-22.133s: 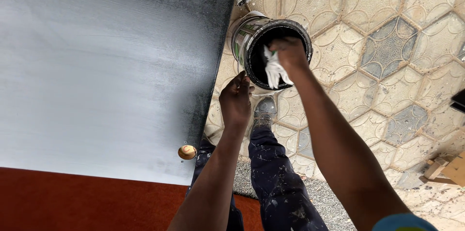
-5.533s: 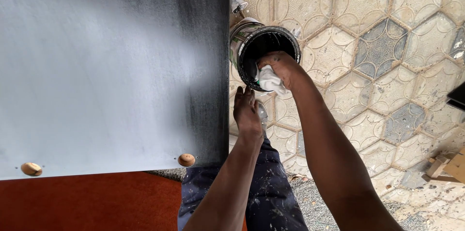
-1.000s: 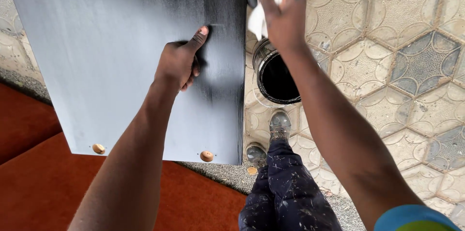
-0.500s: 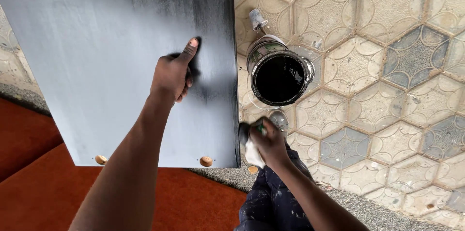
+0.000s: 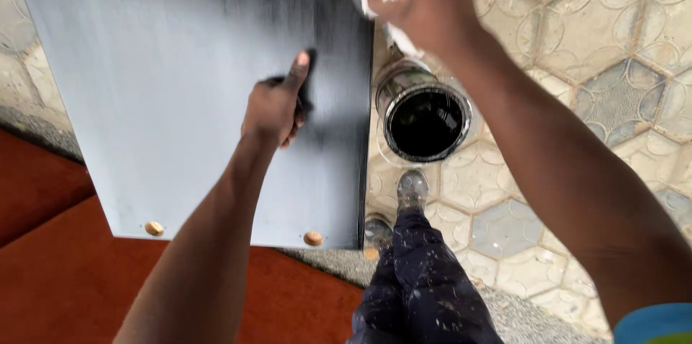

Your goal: The person applies black paint to a rectangular wooden board using a white cloth. They repeatedly dip the cloth into a paint can and wipe the surface of the board to cover it with paint.

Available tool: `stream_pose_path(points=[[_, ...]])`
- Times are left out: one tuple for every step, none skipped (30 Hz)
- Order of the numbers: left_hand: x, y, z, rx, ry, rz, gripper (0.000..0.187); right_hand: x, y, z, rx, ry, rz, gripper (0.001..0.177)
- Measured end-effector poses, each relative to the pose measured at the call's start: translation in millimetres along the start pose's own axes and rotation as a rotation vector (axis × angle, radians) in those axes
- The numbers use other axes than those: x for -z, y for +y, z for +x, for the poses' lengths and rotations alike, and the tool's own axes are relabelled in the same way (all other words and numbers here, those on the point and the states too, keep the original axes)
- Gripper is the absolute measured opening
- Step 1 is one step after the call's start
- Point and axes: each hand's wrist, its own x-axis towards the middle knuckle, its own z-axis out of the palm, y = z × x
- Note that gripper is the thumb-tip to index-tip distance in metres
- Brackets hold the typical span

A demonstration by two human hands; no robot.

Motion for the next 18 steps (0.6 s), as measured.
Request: stream_pose_path(points=[[-1,-2,0,-0.015,0.02,0.015,0.072,-4,-10,-13,0.108,-0.112,-0.232,0.018],[0,-1,-1,-0.007,0.021,0.011,0.072,-8,-23,-41,0.108,-0.12,-0.227,0.018],[0,-1,-3,0.001,0.008,0.005,0.072,-12,-36,-69,0.147,-0.247,-0.336,0.028],[1,0,-5,0.002,-0.007,-0.001,0.072,-15,-50,-98,0.188,-0.37,-0.45,0.039],[1,-3,-4,0.005,-0.006,-0.003,0.072,-20,-66,-130,0.19,-0.372,-0.449,0.039],[0,-5,-3,-0.032,-0.002,-0.005,0.072,-25,-82,-164,0.193,-0.415,-0.342,0.039],[-1,-7,-2,-0.069,0.003,-0.007,0.072,-29,-98,-199,0.195,-0.456,-0.235,0.04],[-2,-10,2,-0.065,0.002,-0.007,0.072,-32,-119,-224,0.195,-0.459,-0.233,0.04],[-3,-12,5,-0.08,0.011,-0.006,0.073,-35,-139,-250,0.172,-0.496,-0.167,0.043],[-4,-15,7,-0.094,0.018,-0.003,0.075,-36,-161,-276,0.147,-0.533,-0.101,0.051],[-5,-18,6,-0.089,0.015,-0.002,0.075,-39,-169,-299,0.143,-0.537,-0.098,0.051],[-6,-17,6,-0.076,0.02,0.022,0.072,-42,-176,-320,0.137,-0.596,-0.032,0.04],[-6,-16,7,-0.063,0.024,0.046,0.069,-44,-182,-341,0.131,-0.655,0.035,0.031],[-7,-18,10,-0.069,0.022,0.05,0.069,-36,-185,-340,0.128,-0.648,0.031,0.031],[-8,-21,13,-0.101,0.025,0.019,0.066,-27,-187,-339,-0.143,-0.586,0.229,0.019],[-8,-24,16,-0.127,0.03,-0.012,0.064,-19,-191,-339,-0.412,-0.518,0.43,0.01],[-9,-24,14,-0.128,0.03,-0.009,0.064,-17,-180,-342,-0.413,-0.515,0.432,0.01],[-9,-23,11,-0.106,0.037,-0.015,0.054,-14,-168,-345,-0.614,-0.383,0.454,0.012]])
